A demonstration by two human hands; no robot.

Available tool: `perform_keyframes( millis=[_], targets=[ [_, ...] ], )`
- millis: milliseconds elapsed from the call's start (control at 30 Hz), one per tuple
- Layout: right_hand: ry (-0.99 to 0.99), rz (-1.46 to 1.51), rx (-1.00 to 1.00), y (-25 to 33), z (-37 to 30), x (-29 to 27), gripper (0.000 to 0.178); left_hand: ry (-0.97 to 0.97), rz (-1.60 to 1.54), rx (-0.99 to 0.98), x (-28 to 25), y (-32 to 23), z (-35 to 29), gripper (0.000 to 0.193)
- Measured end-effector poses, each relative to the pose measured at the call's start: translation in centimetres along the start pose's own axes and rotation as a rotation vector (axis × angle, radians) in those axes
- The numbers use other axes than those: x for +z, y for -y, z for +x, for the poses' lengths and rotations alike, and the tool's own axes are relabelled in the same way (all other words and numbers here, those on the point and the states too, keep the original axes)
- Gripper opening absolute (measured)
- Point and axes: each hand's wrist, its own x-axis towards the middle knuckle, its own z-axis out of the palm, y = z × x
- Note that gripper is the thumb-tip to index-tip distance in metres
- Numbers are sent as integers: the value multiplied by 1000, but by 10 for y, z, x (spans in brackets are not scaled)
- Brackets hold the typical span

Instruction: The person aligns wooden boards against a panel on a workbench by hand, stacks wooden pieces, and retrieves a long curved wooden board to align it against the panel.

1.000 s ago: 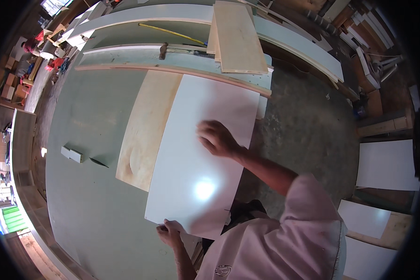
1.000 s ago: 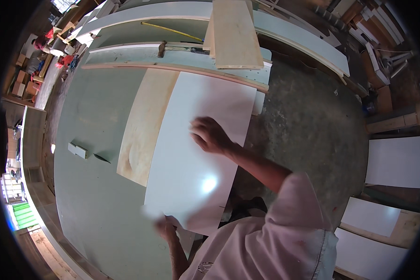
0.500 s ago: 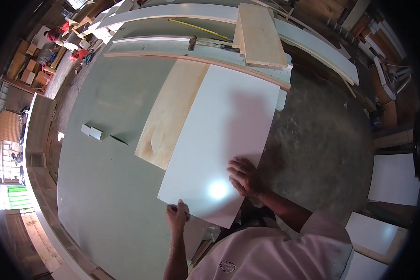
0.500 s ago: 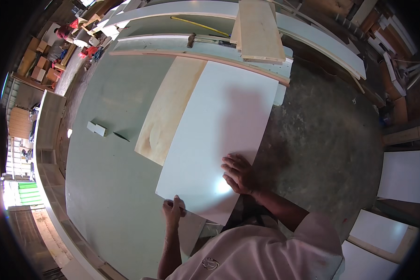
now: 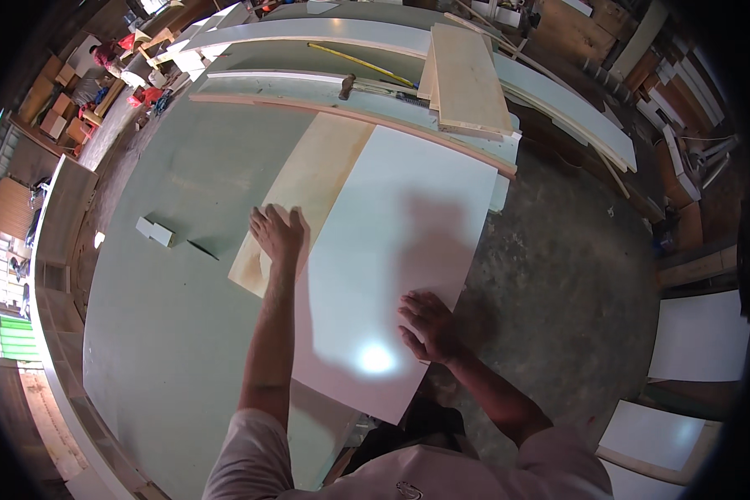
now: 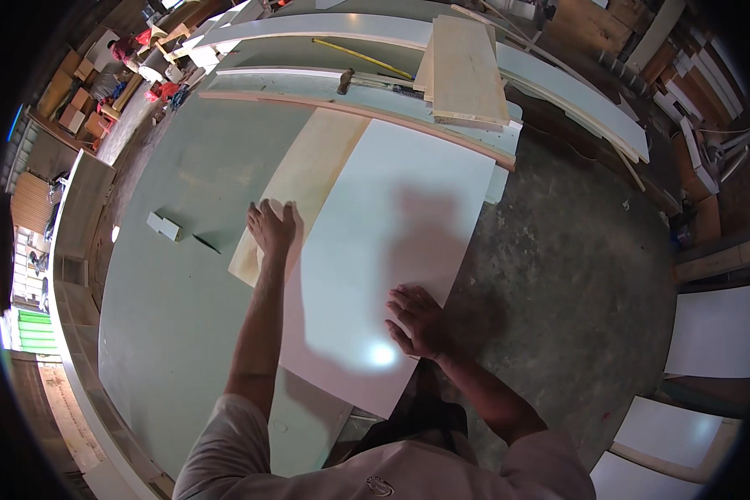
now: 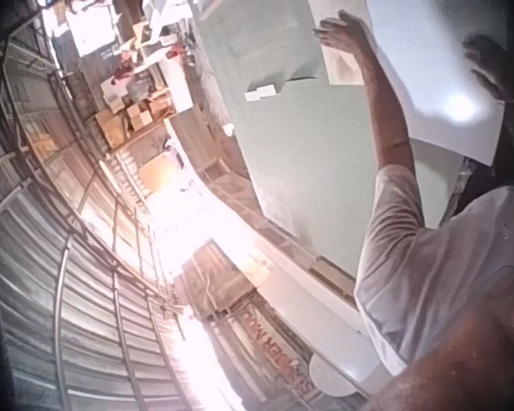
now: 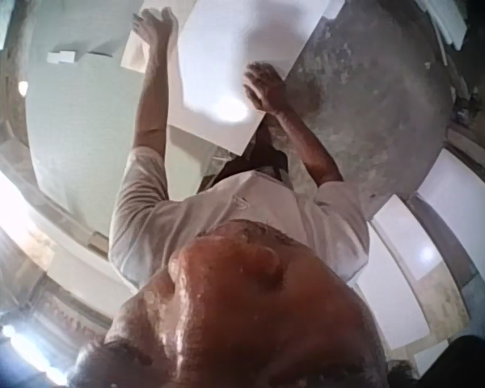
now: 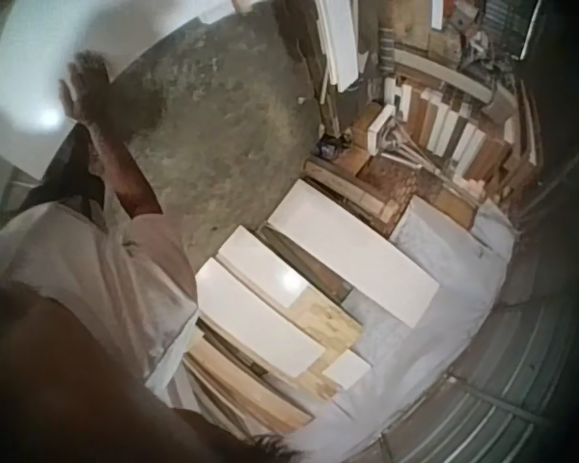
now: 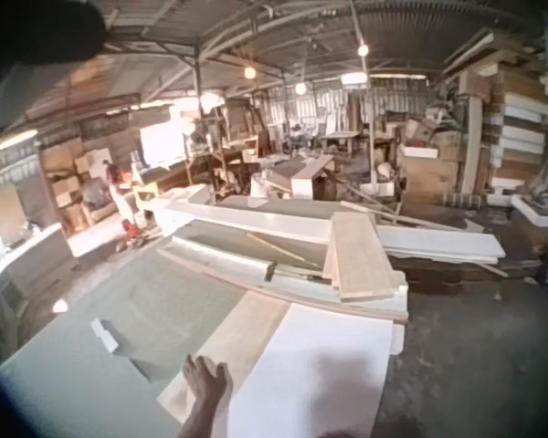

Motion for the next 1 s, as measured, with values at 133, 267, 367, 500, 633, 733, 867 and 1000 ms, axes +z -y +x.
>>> perform_keyframes(
  millis=[133,267,367,500,633,733,867,1000],
  targets=[
    [-29,91,41,-3,2,0,32,197,75,-217,29,-4,21,70],
    [-15,99,59,-4,2,0,30,-69,35,-65,23,-6,1,68],
    [-23,93,67,-4,4,-1,29,14,-224,23,-14,10,-48,59],
    [-50,126,69,-4,7,0,27,165,-218,223,-52,47,-74,50],
    [-47,118,62,-3,8,1,28,158,-239,421,-53,65,-63,33],
    [-39,107,65,-3,7,1,28,88,-190,599,-52,67,-58,26],
    [-43,93,69,-4,6,2,29,19,-310,498,-55,61,-65,23],
    [-42,119,82,-4,5,2,31,45,-375,379,-48,64,-65,23]
  ],
)
